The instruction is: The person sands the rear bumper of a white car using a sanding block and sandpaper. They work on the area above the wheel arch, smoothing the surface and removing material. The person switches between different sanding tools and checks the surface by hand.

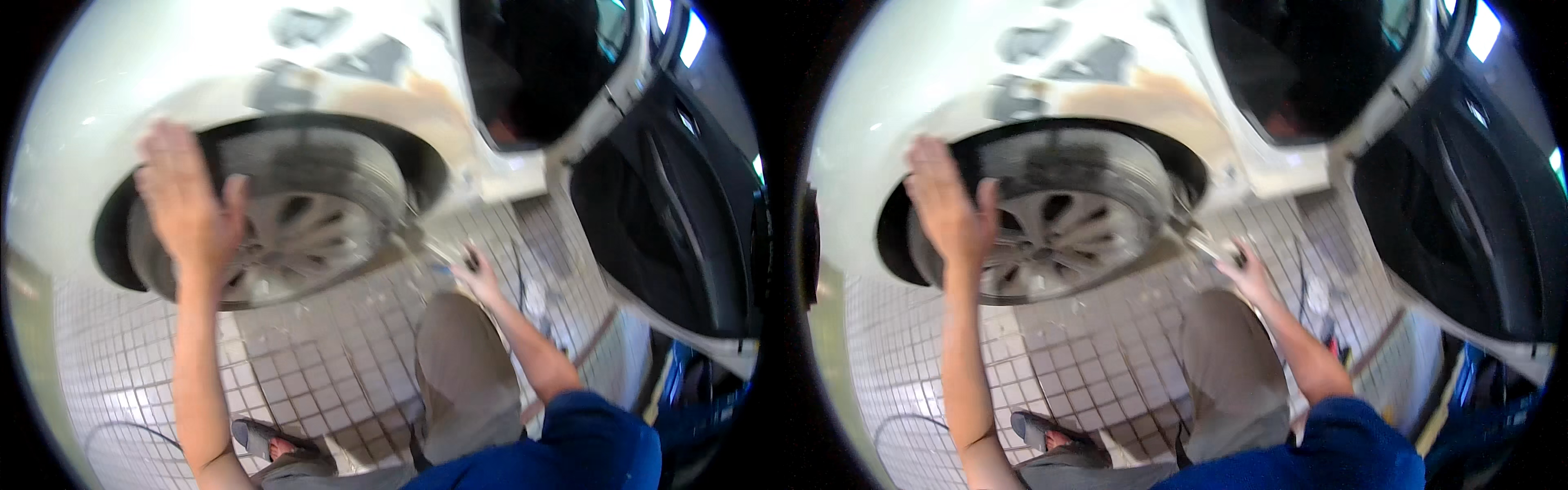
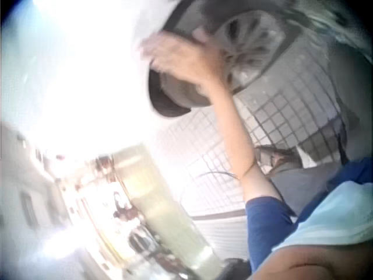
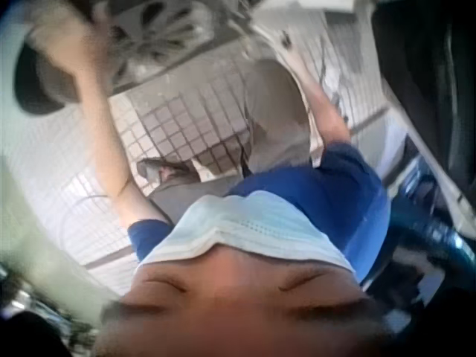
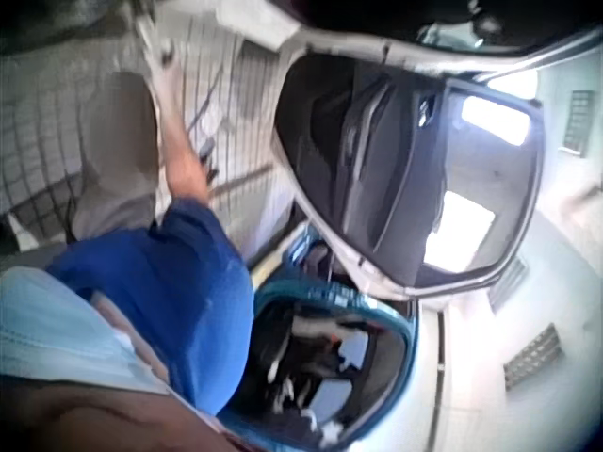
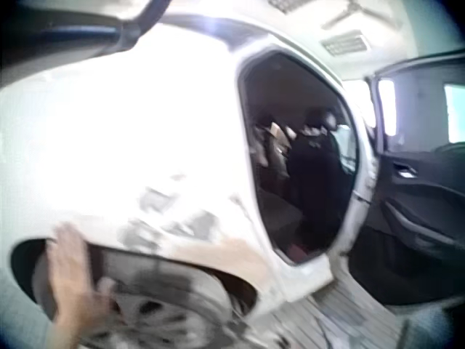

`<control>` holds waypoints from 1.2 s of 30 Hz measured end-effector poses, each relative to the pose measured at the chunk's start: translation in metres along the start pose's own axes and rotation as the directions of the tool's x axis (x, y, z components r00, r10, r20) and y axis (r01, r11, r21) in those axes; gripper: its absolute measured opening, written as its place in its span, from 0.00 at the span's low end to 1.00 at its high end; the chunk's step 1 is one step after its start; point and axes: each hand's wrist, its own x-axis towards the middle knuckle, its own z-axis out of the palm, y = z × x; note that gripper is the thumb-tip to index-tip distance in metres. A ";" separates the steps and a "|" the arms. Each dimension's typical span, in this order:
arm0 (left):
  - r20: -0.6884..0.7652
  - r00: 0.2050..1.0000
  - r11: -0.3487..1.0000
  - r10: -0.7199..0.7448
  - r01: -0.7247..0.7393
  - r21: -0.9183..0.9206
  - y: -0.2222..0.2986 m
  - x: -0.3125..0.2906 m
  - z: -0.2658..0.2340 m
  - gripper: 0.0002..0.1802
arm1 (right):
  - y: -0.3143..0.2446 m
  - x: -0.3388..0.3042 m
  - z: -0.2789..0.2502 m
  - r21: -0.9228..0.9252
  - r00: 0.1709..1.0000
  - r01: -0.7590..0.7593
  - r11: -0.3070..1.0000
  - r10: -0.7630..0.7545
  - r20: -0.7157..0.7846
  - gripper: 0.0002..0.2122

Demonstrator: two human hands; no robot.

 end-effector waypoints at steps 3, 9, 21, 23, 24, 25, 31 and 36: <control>-0.186 0.977 0.993 0.108 -0.115 -0.027 -0.014 0.005 -0.004 0.38 | -0.064 0.000 0.029 -0.188 0.998 0.062 0.980 -0.062 0.002 0.40; -0.208 0.966 0.987 0.151 -0.135 0.091 -0.014 0.010 -0.005 0.25 | -0.079 -0.008 0.038 -0.418 0.988 -0.088 0.904 0.027 -0.150 0.40; -0.321 0.935 0.988 0.149 -0.155 0.007 -0.022 0.011 0.008 0.23 | -0.089 -0.015 0.071 -0.354 0.991 -0.110 0.929 0.075 -0.109 0.43; -0.356 0.922 0.987 0.155 -0.164 0.005 -0.019 0.013 0.013 0.23 | -0.082 -0.013 0.075 -0.282 0.988 -0.130 0.951 0.101 -0.116 0.43; -0.367 0.919 0.988 0.142 -0.155 -0.005 -0.014 0.013 0.016 0.23 | -0.079 -0.013 0.075 -0.266 0.986 -0.128 0.956 0.095 -0.135 0.44; -0.379 0.916 0.990 0.128 -0.143 -0.013 -0.010 0.014 0.019 0.23 | -0.077 -0.012 0.074 -0.251 0.984 -0.123 0.960 0.086 -0.154 0.44; -0.454 0.888 0.990 -0.079 0.017 -0.138 0.001 0.011 0.044 0.25 | -0.117 -0.036 0.070 -0.220 0.998 0.020 0.975 -0.032 -0.051 0.38; -0.224 0.973 0.997 0.059 -0.067 -0.025 0.010 -0.036 0.037 0.25 | -0.206 -0.070 0.017 -0.296 0.948 -0.037 0.954 0.127 0.293 0.39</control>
